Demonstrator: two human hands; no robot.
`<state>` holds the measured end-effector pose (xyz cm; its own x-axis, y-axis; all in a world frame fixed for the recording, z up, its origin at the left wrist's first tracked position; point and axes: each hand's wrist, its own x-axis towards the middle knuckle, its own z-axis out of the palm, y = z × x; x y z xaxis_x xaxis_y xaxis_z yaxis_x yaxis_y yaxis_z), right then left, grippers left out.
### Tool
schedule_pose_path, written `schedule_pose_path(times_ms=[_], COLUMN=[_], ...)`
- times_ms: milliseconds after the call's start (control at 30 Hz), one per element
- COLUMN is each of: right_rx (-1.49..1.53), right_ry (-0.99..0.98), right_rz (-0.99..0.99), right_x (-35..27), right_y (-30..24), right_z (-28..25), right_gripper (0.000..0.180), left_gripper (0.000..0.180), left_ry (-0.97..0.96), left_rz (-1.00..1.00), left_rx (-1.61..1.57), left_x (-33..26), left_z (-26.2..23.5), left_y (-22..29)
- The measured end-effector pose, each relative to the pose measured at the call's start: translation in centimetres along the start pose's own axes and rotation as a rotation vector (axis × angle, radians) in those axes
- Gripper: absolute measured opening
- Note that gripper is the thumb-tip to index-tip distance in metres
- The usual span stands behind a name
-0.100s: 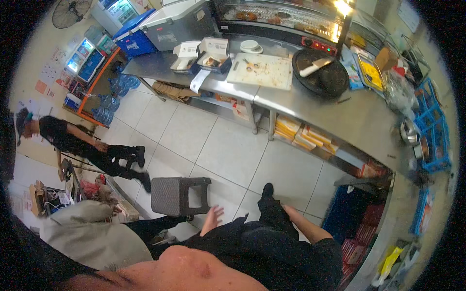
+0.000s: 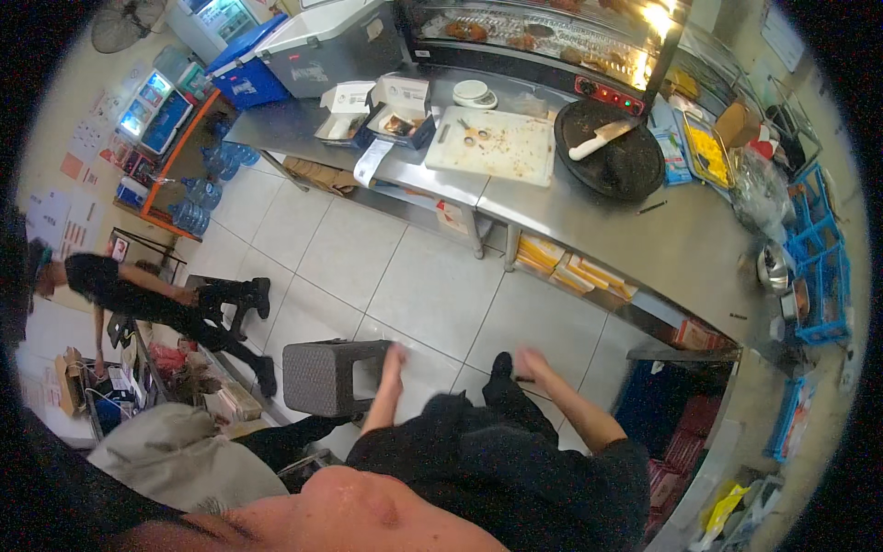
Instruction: The person packs a food order by placing boxes into a plastic bag, including several cans, and handing the completed package to someone through a service window. They also check the order receipt and prepare a new box by placing rice and fried chicken inside.
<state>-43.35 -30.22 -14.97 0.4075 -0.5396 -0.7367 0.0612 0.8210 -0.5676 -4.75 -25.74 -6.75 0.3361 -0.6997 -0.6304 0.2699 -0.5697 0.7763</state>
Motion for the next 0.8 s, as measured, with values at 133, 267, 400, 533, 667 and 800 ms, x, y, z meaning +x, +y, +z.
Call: schedule_pose_path(times_ms=[133, 267, 400, 533, 667, 800], right_rx=[-0.597, -0.419, -0.496, -0.618, -0.833, -0.748], right_ry=[0.337, 0.184, 0.192, 0.334, 0.392, 0.406], right_rz=[-0.785, -0.612, -0.58, -0.375, -0.2, -0.304], right_x=[6.7, 11.0, 19.0, 25.5, 29.2, 32.7], right_y=[-20.8, -35.8, -45.6, -52.0, -56.2, -56.6], right_z=[7.2, 15.6, 20.4, 22.4, 23.4, 22.0], right_gripper=[0.025, 0.024, 0.027, 0.042, 0.056, 0.048], left_gripper=[0.042, 0.039, 0.039, 0.043, 0.025, 0.013], left_ry=[0.161, 0.341, 0.377, 0.808, 0.946, 0.605], left_rz=[0.533, 0.765, 0.888, 0.87, 0.469, 0.729], left_rx=[0.271, 0.565, 0.793, 0.701, 0.627, 0.875], left_x=[11.1, 22.1, 34.1, 41.6, 45.5, 44.7], left_z=[8.2, 10.0, 10.9, 11.1, 6.6, 5.8], left_y=[14.6, 26.6, 34.5, 38.5, 41.8, 40.8])
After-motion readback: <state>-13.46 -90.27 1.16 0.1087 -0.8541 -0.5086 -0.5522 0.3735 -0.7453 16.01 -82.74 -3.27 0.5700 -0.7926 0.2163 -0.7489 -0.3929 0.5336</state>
